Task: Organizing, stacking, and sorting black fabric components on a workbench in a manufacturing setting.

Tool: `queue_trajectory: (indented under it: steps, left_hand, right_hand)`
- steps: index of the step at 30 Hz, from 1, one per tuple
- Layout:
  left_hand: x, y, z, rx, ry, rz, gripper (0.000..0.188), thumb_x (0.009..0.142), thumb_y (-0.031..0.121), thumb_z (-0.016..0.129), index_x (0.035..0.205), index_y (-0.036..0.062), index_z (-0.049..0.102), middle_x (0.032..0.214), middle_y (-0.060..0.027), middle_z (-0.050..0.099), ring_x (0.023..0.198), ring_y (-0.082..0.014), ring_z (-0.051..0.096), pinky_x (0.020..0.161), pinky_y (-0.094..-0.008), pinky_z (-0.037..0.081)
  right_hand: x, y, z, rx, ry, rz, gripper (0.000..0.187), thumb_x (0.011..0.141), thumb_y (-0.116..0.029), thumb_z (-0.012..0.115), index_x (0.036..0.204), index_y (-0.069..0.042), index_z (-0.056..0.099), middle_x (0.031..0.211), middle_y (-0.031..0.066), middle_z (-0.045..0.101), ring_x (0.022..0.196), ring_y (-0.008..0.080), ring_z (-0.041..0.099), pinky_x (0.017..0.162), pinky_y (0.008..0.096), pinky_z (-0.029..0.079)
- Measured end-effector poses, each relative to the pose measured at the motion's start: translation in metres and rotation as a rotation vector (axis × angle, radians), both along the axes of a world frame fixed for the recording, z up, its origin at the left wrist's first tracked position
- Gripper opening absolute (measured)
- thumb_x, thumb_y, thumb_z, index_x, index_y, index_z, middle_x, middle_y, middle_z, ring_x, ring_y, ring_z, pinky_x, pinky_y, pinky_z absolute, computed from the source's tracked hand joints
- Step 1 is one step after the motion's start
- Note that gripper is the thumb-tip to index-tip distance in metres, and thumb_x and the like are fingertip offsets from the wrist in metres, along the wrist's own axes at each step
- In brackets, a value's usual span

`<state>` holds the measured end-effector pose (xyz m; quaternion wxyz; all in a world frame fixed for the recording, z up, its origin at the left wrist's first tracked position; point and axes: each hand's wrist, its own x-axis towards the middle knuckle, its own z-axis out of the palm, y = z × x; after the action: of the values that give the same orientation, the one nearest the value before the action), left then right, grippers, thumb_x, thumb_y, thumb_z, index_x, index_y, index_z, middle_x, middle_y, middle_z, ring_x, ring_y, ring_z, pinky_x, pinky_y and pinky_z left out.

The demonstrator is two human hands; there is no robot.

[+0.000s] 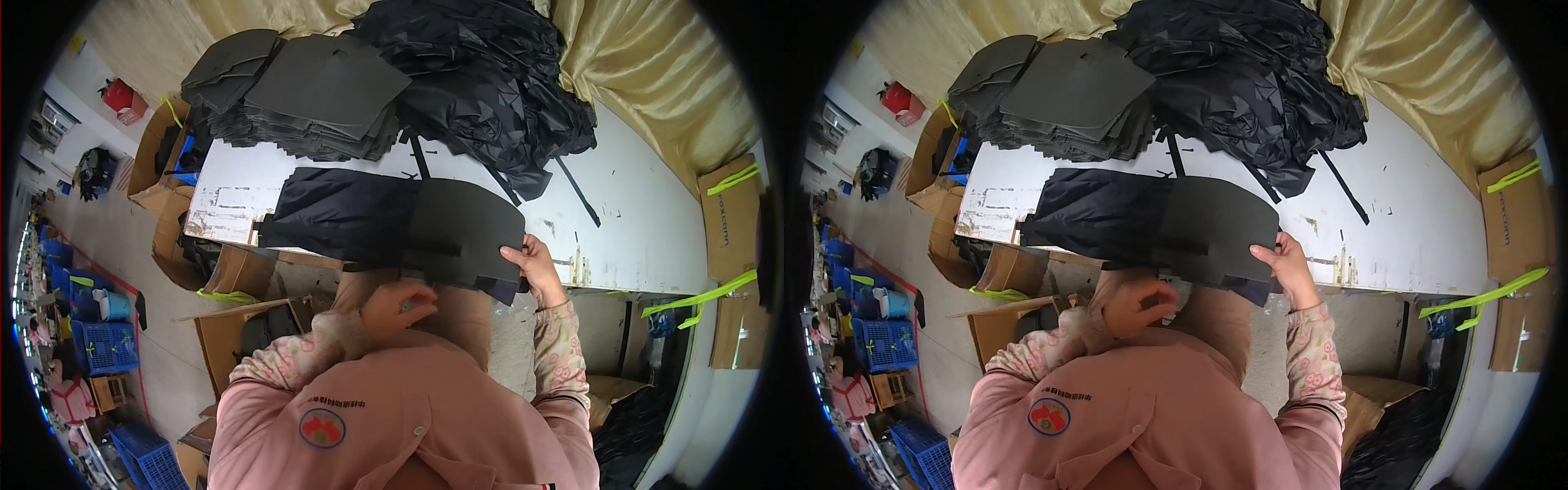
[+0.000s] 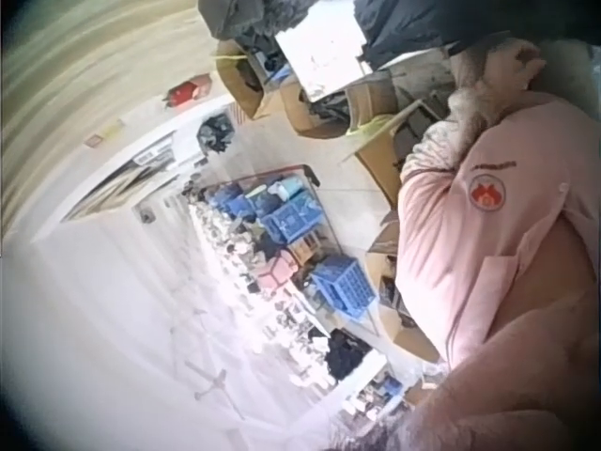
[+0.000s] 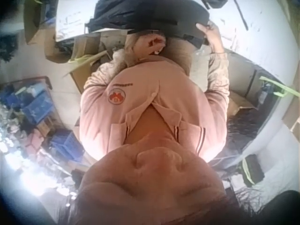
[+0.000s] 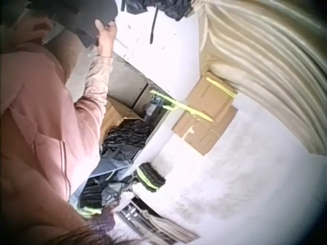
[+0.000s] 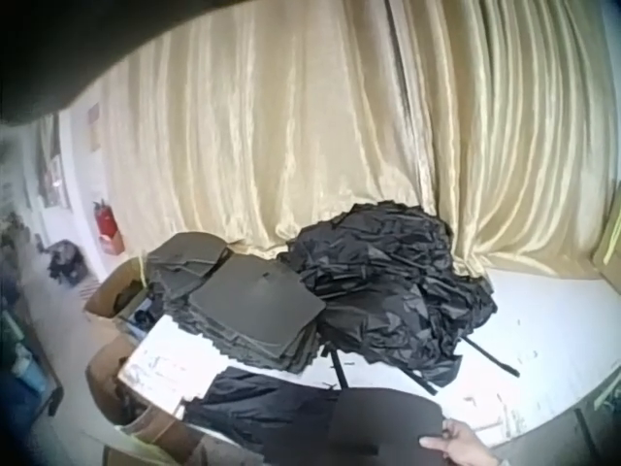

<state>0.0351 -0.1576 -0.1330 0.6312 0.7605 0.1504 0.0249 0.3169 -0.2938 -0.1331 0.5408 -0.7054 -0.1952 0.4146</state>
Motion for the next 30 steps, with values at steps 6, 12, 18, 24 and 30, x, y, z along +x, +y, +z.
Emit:
queue_trajectory:
  steps: [6,12,18,24,30]
  left_hand:
    - [0.051,0.026,-0.035,0.913,-0.118,-0.079,0.078,0.083,0.039,0.067,0.145,0.0095,0.029,0.152,-0.0143,0.023,0.140,-0.0362,0.020,0.113,-0.0533,0.018]
    - [0.055,0.020,-0.058,0.873,-0.080,-0.059,0.081,0.084,0.038,0.065,0.147,0.0098,0.024,0.153,-0.0145,0.022,0.142,-0.0355,0.018,0.113,-0.0545,0.015]
    - [0.059,0.021,-0.058,0.872,-0.086,-0.066,0.078,0.084,0.038,0.065,0.147,0.0117,0.026,0.153,-0.0129,0.023,0.142,-0.0345,0.019,0.113,-0.0551,0.016]
    - [0.057,0.021,-0.062,0.953,-0.028,-0.117,0.077,0.084,0.040,0.064,0.147,0.0146,0.027,0.154,-0.0105,0.021,0.142,-0.0317,0.019,0.112,-0.0573,0.016]
    - [0.057,0.018,-0.063,1.005,-0.023,-0.107,0.074,0.085,0.039,0.063,0.147,0.0184,0.028,0.154,-0.0107,0.020,0.143,-0.0316,0.017,0.111,-0.0584,0.018]
  right_hand:
    - [0.004,-0.009,0.000,-0.039,-0.104,-0.033,0.019,0.091,-0.020,0.064,0.096,-0.003,0.058,0.066,-0.0013,0.059,0.048,0.0036,0.048,0.042,0.0189,0.036]
    - [0.006,-0.054,-0.008,-0.365,-0.192,0.078,0.033,0.091,-0.033,0.064,0.076,-0.004,0.058,0.058,0.0017,0.056,0.044,0.0079,0.049,0.043,0.0225,0.040]
    - [-0.008,-0.067,-0.020,-0.329,-0.141,0.087,0.034,0.090,-0.033,0.065,0.072,-0.005,0.057,0.059,0.0013,0.057,0.045,0.0078,0.051,0.042,0.0229,0.040]
    - [0.004,-0.066,-0.014,-0.350,-0.312,0.018,0.034,0.088,-0.023,0.068,0.063,-0.006,0.053,0.052,-0.0012,0.052,0.043,0.0058,0.046,0.040,0.0220,0.037]
    - [0.010,-0.067,-0.014,-0.326,-0.276,0.041,0.034,0.086,-0.025,0.070,0.063,-0.005,0.055,0.051,0.0006,0.051,0.042,0.0075,0.045,0.042,0.0248,0.037]
